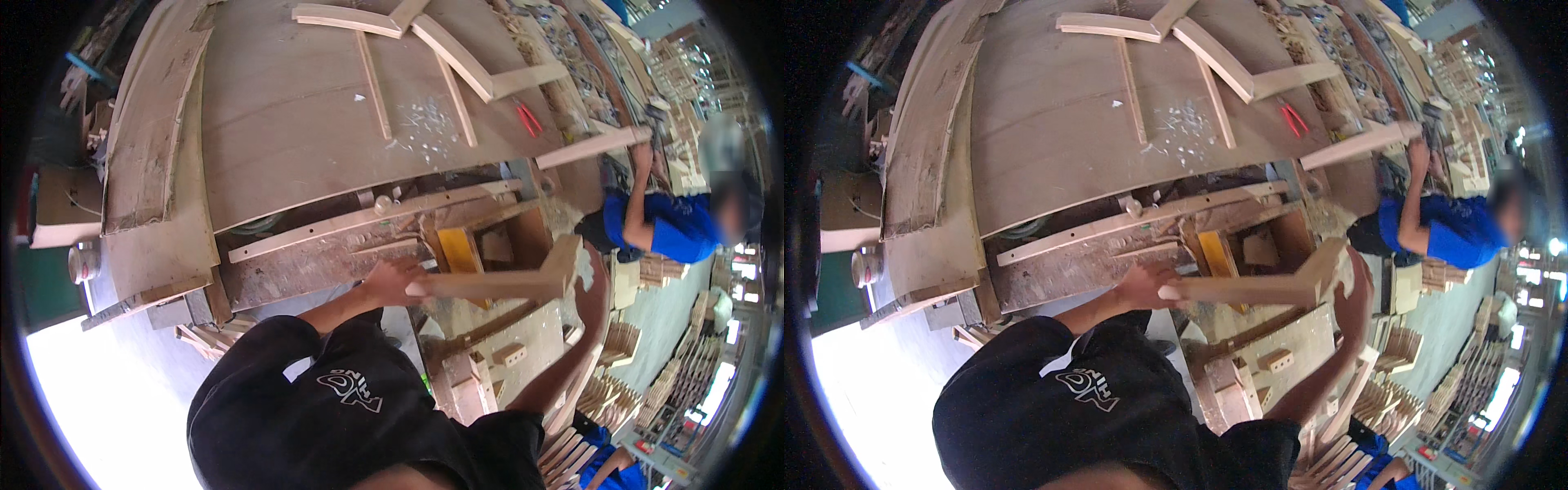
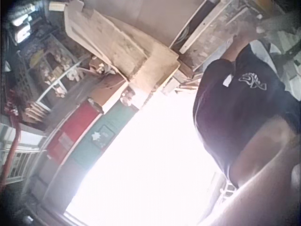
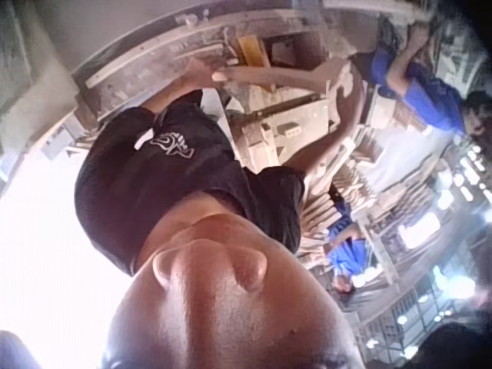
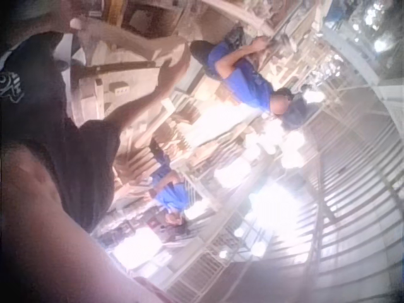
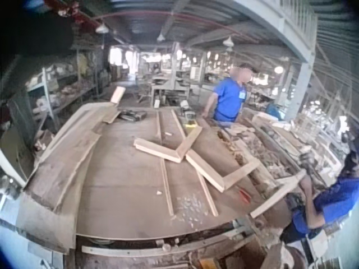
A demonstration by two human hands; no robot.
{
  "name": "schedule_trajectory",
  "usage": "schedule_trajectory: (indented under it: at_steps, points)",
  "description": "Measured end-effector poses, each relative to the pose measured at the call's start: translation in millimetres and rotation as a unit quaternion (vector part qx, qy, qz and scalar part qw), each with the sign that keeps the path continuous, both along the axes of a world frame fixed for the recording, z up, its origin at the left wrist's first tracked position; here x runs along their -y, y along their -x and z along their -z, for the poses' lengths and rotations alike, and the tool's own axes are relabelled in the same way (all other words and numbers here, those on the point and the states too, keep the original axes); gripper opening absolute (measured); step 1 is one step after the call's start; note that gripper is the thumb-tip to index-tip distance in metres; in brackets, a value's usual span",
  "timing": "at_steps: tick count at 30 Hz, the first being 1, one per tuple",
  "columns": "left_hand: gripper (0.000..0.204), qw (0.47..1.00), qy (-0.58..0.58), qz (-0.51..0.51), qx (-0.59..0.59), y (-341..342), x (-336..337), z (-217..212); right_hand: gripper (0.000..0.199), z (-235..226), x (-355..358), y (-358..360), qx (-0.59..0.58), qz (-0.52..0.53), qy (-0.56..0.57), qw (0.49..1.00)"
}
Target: The person repeatedly picks up small wooden parts from a workbench, briefly turns them over, and places them into a yellow bin or onto a stack. The person handles the parts one at a time throughout the clip.
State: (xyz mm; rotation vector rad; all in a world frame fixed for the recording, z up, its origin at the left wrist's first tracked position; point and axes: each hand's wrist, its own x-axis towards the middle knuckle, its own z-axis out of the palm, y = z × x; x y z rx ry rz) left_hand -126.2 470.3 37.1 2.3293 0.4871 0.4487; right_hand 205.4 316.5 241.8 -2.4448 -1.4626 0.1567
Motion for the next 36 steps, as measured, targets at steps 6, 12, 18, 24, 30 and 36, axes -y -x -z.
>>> schedule_trajectory:
  at_steps: [6,12,18,24,30,36]
  points:
    - [0.05,0.995,0.085,0.049,-0.015,10,-9,22,0.033,-106,-150,41,0.064,-0.112,-0.043,0.991]
    - [0.06,0.988,0.131,-0.005,0.076,1,2,49,0.038,-45,-432,62,0.06,-0.403,0.022,0.913]
    - [0.064,0.992,0.126,0.014,0.018,6,7,60,0.079,103,-645,117,0.196,-0.279,0.0,0.94]
    - [0.062,0.99,0.138,0.031,0.025,7,32,75,0.092,127,-690,126,0.135,-0.252,0.031,0.958]
    - [0.055,0.982,0.184,-0.03,0.035,-3,15,77,0.089,19,-675,181,0.11,-0.387,-0.038,0.915]
    - [0.059,0.983,0.176,0.043,0.032,-10,28,55,0.087,-118,-586,82,0.015,-0.338,-0.095,0.936]
